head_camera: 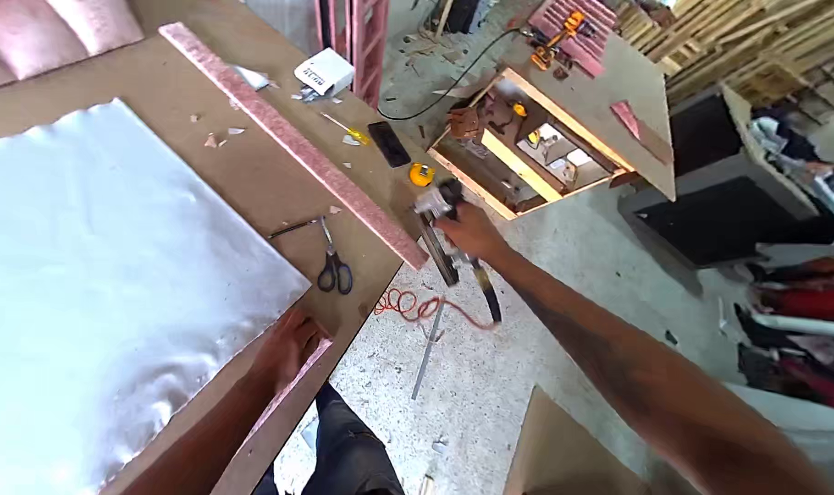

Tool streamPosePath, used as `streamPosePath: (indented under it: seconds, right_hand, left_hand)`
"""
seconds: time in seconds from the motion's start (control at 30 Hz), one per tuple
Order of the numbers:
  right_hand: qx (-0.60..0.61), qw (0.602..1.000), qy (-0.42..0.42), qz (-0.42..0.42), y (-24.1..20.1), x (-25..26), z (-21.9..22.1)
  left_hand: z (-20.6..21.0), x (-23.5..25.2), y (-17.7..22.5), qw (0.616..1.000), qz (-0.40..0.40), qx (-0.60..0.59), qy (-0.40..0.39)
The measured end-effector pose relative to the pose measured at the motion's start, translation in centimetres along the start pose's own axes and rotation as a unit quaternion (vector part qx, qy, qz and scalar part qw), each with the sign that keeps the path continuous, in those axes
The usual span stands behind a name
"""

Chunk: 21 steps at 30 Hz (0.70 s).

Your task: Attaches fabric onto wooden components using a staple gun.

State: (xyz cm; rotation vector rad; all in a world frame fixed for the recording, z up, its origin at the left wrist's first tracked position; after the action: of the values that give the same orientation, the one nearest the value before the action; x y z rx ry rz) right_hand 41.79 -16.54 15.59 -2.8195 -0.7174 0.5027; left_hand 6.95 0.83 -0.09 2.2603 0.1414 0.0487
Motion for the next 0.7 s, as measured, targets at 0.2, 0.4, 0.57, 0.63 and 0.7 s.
streamPosePath:
  seconds: [0.2, 0.4, 0.57, 0.63, 0.7]
  right_hand:
    - [0.08, 0.992, -0.085, -0.04, -8.0, -22.3, 9.7]
    - [0.08, 0.987, -0.126, -0.063, -11.5, -24.2, 16.7]
    - [0.025, 0.983, -0.167, -0.066, -12.6, -24.3, 18.4]
    - [-0.003, 0.983, -0.169, -0.066, -13.4, -24.5, 18.4]
    - [-0.024, 0.982, -0.178, -0.061, -14.2, -24.7, 18.2]
  left_hand:
    - [-0.3, -0.8, -0.1, 1.0, 0.008, -0.002, -0.015]
    - [-0.2, -0.9, -0.3, 1.0, 0.024, 0.006, 0.007]
    - [0.5, -0.8, -0.7, 0.997, 0.059, 0.015, 0.051]
    - [0.5, -0.7, -0.7, 0.997, 0.056, 0.014, 0.05]
    - [0.3, -0.6, -0.8, 0.999, 0.034, 0.002, 0.026]
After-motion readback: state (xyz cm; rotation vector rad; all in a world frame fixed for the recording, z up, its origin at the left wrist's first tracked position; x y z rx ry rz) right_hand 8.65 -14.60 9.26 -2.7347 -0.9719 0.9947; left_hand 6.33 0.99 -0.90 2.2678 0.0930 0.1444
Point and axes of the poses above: each hand's wrist, its own x-axis towards the middle knuckle, its own z-axis out of the palm, y = z × x, the point moved 7 cm from there along x, towards the middle knuckle, and after that the axes turned 8 degrees about -x, right-handed, at the moved point
